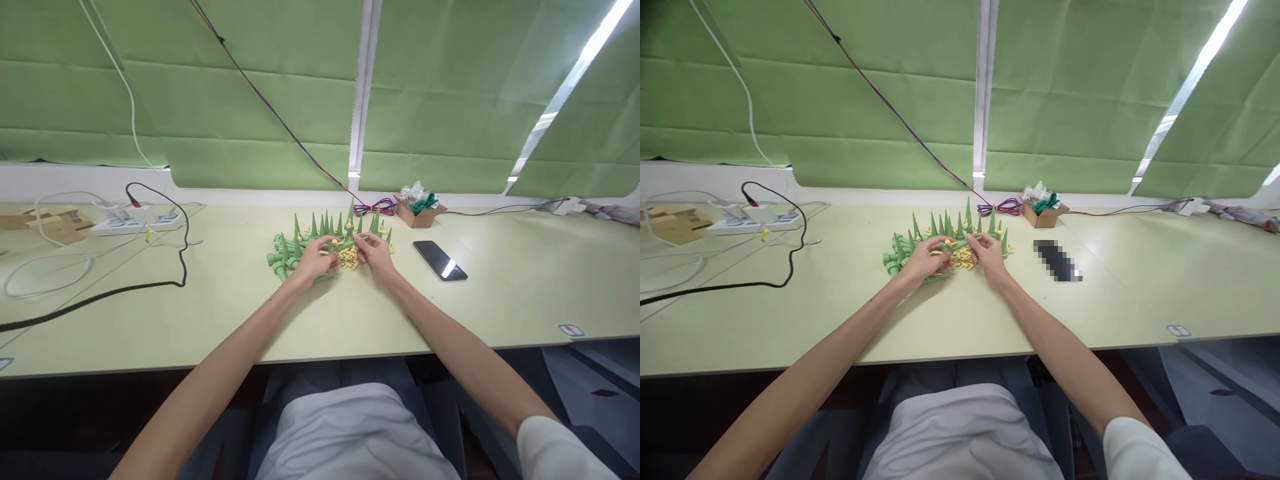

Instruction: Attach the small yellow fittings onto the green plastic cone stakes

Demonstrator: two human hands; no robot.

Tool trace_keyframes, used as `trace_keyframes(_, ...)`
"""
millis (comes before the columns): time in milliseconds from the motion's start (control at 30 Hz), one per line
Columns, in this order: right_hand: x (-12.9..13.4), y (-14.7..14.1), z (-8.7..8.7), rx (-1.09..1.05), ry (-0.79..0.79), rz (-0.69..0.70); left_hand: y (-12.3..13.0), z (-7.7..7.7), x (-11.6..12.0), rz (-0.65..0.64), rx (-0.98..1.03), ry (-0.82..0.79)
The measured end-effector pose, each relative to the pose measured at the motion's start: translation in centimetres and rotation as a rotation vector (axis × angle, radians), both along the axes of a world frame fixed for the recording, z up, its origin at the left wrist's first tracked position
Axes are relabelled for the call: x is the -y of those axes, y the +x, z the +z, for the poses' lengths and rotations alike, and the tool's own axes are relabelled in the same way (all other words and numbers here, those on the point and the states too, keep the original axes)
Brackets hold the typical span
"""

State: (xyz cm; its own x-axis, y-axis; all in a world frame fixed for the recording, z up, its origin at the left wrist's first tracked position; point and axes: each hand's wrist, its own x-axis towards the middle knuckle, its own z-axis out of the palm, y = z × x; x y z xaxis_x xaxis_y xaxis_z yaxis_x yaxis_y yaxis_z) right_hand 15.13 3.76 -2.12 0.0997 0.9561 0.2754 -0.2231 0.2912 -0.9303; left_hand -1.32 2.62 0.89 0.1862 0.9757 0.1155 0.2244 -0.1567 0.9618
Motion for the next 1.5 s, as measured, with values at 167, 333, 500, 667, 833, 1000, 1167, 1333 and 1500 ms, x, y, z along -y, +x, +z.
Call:
trace_keyframes(167, -0.2, 0.1, -0.2, 0.013, 0.019, -0.012, 0.2, -0.2, -0.1, -0.013, 0.056, -0.051)
trace_keyframes(333, -0.2, -0.1, -0.2, 0.020, 0.031, -0.059, 0.2, -0.8, -0.3, 0.018, -0.062, -0.005)
trace_keyframes(500, -0.1, -0.2, 0.0, 0.118, 0.067, -0.128, 0.1, -1.3, -0.6, 0.084, -0.342, 0.254)
trace_keyframes(667, 0.5, -0.1, 0.3, 0.334, 0.183, -0.363, 0.2, -1.1, -0.2, 0.036, -0.411, 0.323)
trace_keyframes(833, 1.1, 0.5, 1.0, 0.513, 0.318, -0.619, 0.2, -1.0, 0.2, -0.014, -0.429, 0.383)
trace_keyframes(1000, 0.9, 1.3, 1.0, 0.631, 0.375, -0.651, 0.2, -1.3, 0.2, -0.044, -0.473, 0.464)
trace_keyframes(1167, 0.3, 1.6, 0.6, 0.709, 0.378, -0.618, 0.3, -1.2, 0.3, -0.065, -0.497, 0.519)
trace_keyframes(1333, 0.0, 1.8, 0.2, 0.758, 0.365, -0.601, 0.4, -1.1, 0.5, -0.077, -0.520, 0.519)
trace_keyframes(1500, -0.4, 2.0, -0.2, 0.797, 0.351, -0.565, 0.5, -1.0, 0.7, -0.096, -0.534, 0.532)
